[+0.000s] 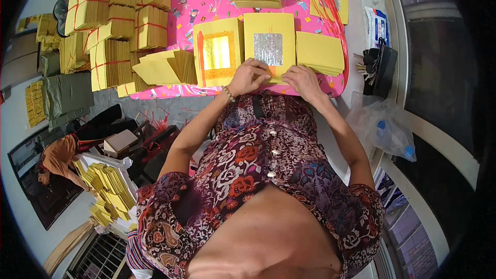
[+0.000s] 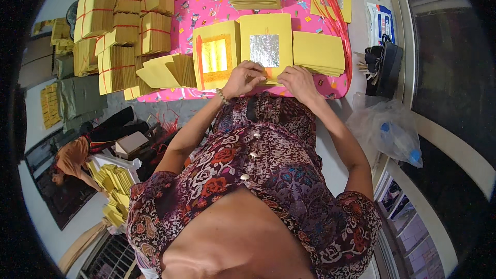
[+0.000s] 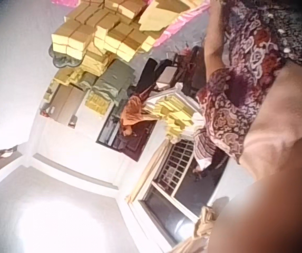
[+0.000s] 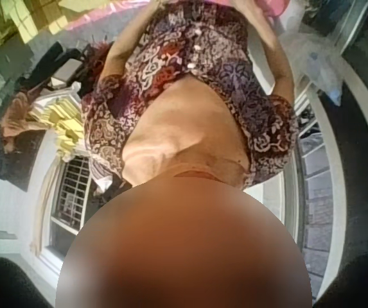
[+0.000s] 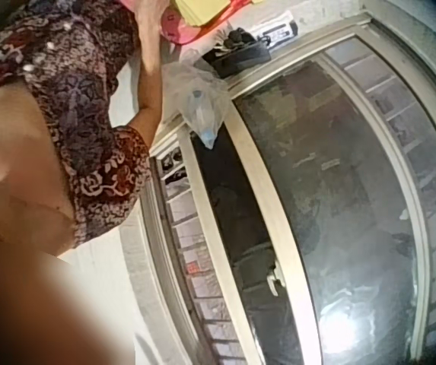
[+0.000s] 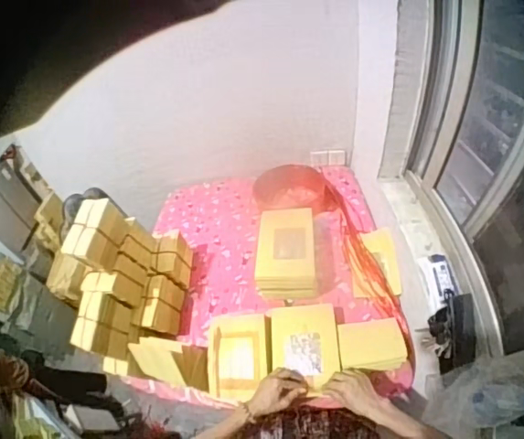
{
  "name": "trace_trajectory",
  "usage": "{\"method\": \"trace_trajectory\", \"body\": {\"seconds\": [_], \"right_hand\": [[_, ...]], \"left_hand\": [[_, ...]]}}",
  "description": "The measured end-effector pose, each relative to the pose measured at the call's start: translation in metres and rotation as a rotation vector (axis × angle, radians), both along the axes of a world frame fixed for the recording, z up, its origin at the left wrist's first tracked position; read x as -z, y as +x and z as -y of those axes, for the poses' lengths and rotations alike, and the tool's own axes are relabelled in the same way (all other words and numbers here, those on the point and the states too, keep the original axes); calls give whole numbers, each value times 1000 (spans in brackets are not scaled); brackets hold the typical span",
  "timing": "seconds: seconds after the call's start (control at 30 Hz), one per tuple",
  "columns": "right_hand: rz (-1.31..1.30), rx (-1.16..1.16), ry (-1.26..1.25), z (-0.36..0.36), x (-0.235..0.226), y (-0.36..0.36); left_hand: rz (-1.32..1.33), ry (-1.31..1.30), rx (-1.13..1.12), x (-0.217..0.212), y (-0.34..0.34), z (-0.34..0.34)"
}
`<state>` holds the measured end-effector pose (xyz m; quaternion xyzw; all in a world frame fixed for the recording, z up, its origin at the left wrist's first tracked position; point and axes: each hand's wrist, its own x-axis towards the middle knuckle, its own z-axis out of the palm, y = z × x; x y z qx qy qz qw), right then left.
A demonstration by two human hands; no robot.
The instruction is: Counting, stacking, and tying bundles of yellow joss paper with string.
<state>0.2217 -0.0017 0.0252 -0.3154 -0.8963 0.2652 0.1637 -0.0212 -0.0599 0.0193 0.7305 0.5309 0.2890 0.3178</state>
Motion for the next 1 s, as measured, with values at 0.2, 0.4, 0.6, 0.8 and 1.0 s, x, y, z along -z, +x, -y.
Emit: {"method": "trace_trajectory", "body": {"seconds": [0.2,0.4,0.6,0.8,1.0], "right_hand": [[-51,2,-34,-2,1,1],[-26,-6,-35,-3,3,1],[-20,1,-46,-2,2,0],[-9,-13,-41,-2,1,0],[26,-26,246,12,5,-10]], "left_hand": [[5,-11,-11,0,0,0],[-10,5,-12,3,1,0],[-6,-13,-15,1,2,0],[-20,0,-19,1,1,0],[-89,36,33,-4,1,-1]]}}
